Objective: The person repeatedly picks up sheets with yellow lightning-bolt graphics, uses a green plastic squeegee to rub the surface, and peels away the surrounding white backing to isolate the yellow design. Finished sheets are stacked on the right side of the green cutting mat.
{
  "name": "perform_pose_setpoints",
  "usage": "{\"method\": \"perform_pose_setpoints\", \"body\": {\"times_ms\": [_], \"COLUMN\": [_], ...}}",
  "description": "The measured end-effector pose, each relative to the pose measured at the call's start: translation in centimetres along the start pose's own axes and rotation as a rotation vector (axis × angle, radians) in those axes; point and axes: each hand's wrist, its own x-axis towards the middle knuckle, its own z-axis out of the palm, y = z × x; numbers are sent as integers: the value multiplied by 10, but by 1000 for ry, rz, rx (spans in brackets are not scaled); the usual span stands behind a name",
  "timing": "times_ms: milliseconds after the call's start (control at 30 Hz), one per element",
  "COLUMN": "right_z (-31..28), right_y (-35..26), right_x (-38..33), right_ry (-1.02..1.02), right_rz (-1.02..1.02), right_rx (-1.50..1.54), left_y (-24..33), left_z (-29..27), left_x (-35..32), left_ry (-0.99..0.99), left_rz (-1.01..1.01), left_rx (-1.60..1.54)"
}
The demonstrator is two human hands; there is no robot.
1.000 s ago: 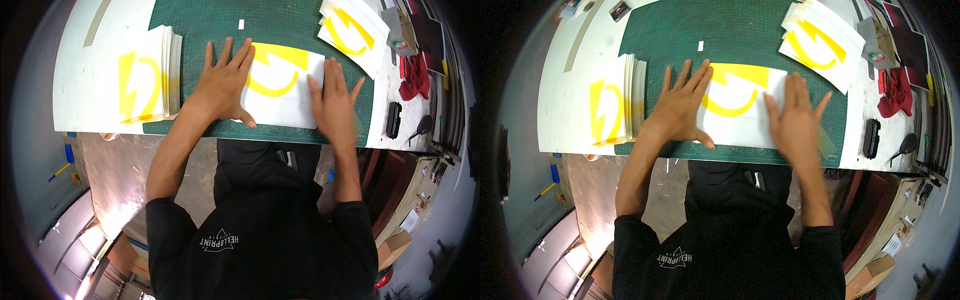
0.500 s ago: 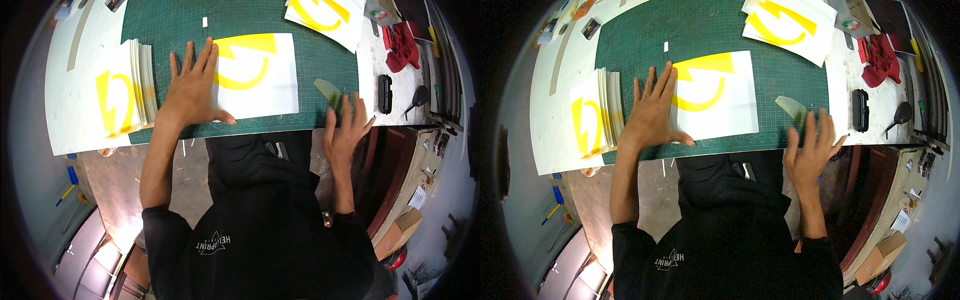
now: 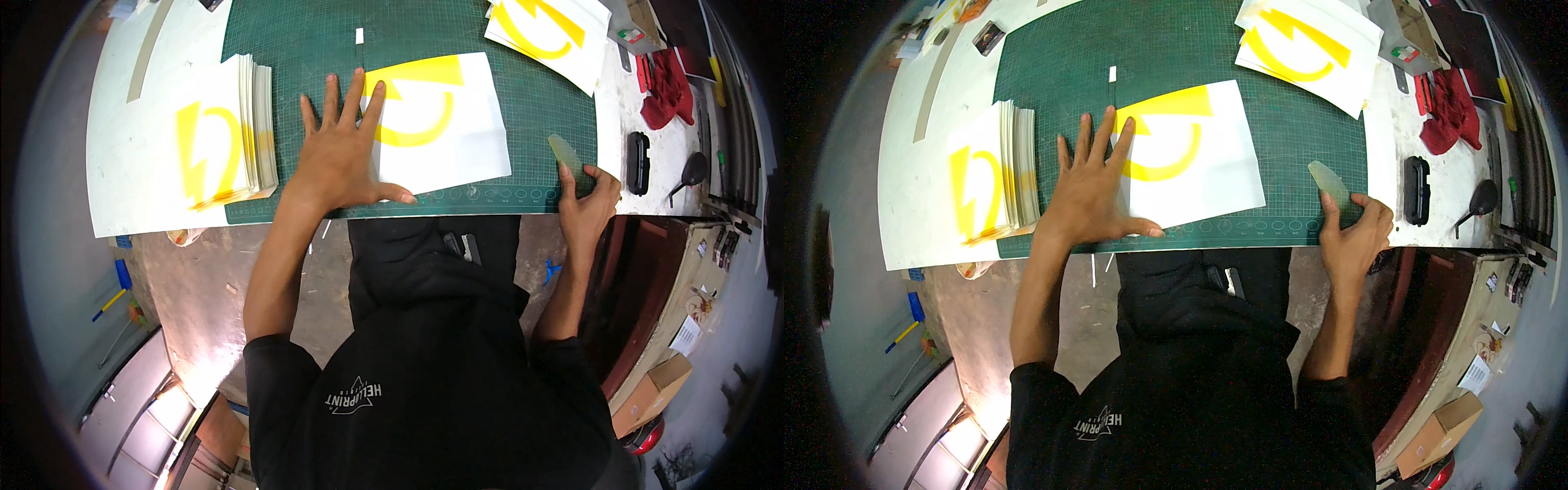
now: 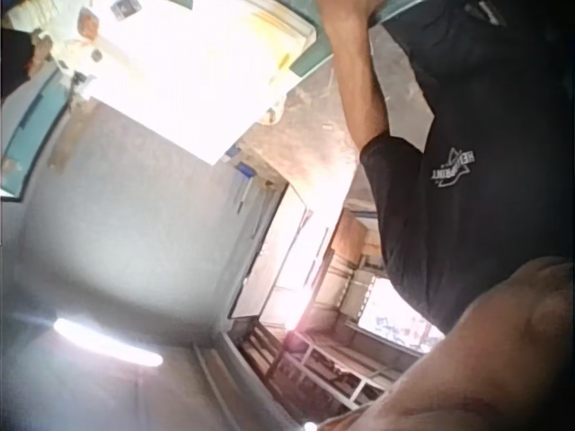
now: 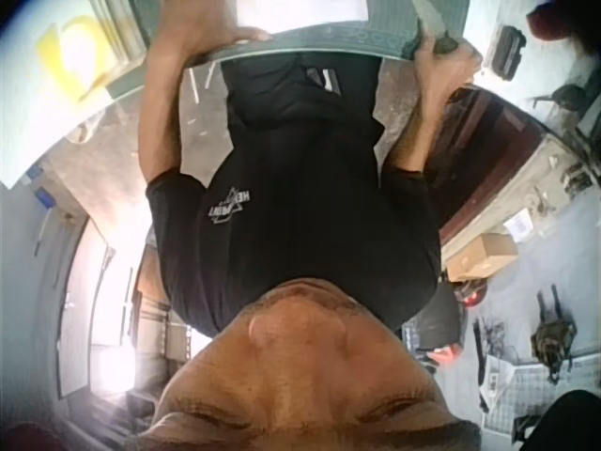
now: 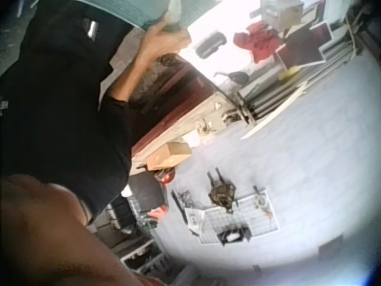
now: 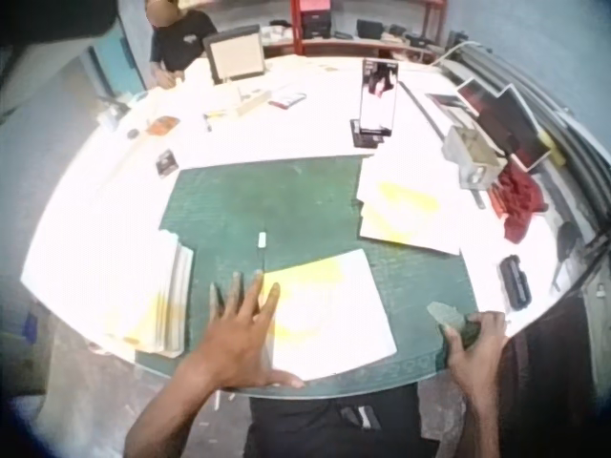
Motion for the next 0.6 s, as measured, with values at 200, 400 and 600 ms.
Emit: {"method": "perform_pose_setpoints", "body": {"times_ms": [200,400,600], "right_z": [-14,-2,-5], "right_y": [-32,-129,-78], "right_x": [-22,-96,-73], "right_ry": [-63,-224,-146], "right_rz": [48,-244,-96], "right_rx": [627,751,582], "left_y": [-3,0,2], "left_z": [10,11,7], "left_x": [0,3,1], "left_ry": [38,64,35], "left_rz": [-21,-16,-55], "left_rx": [-20,-74,-46]}}
